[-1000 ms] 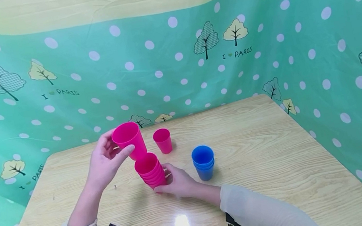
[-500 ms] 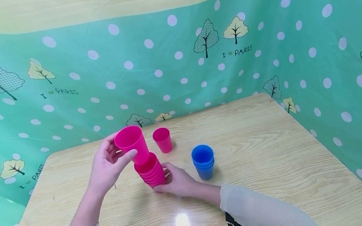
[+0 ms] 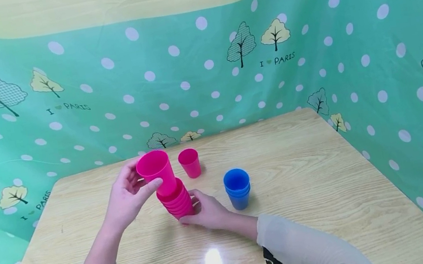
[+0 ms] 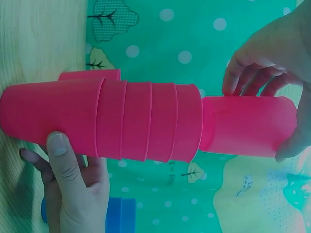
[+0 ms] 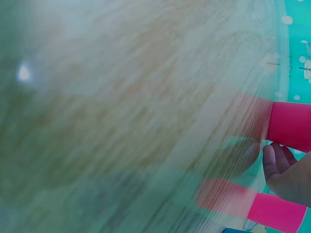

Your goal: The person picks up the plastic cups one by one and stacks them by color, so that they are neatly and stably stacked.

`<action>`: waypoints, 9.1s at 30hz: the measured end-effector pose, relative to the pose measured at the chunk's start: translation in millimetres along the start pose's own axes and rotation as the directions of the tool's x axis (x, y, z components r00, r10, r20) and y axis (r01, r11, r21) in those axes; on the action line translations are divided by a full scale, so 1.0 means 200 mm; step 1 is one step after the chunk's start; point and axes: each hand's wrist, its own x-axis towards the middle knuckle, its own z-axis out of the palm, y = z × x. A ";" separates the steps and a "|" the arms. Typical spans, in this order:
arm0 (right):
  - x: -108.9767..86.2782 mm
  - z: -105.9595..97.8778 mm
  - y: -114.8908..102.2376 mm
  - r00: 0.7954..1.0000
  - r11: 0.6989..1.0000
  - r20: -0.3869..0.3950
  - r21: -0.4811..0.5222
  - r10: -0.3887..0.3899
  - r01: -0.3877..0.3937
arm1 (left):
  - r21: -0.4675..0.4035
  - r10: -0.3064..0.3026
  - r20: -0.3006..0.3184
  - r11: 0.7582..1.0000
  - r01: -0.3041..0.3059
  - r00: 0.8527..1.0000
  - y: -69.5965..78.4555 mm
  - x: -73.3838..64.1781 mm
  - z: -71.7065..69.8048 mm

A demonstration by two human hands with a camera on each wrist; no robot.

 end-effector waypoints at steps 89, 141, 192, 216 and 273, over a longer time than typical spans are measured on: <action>-0.02 -0.01 0.02 1.000 1.000 0.000 0.013 -0.009 0.009 | 0.041 -0.084 0.021 0.996 0.083 0.996 -0.28 -0.11 0.13; -0.02 0.00 0.03 1.000 1.000 -0.001 0.021 -0.007 0.007 | -0.141 -0.052 0.041 0.988 0.057 0.998 -0.34 0.01 -0.02; -0.01 0.01 0.03 1.000 1.000 -0.007 0.023 0.011 -0.011 | 0.239 -0.279 0.165 0.942 0.236 0.946 -0.52 0.46 0.23; -0.01 0.01 0.04 0.999 0.999 -0.004 0.024 0.038 -0.038 | 0.179 -0.254 0.141 0.957 0.227 0.957 -0.51 0.43 0.28; -0.01 0.01 0.05 1.000 0.999 0.000 0.025 0.029 -0.029 | 0.092 -0.249 0.013 0.965 0.246 0.969 -0.62 0.31 -0.04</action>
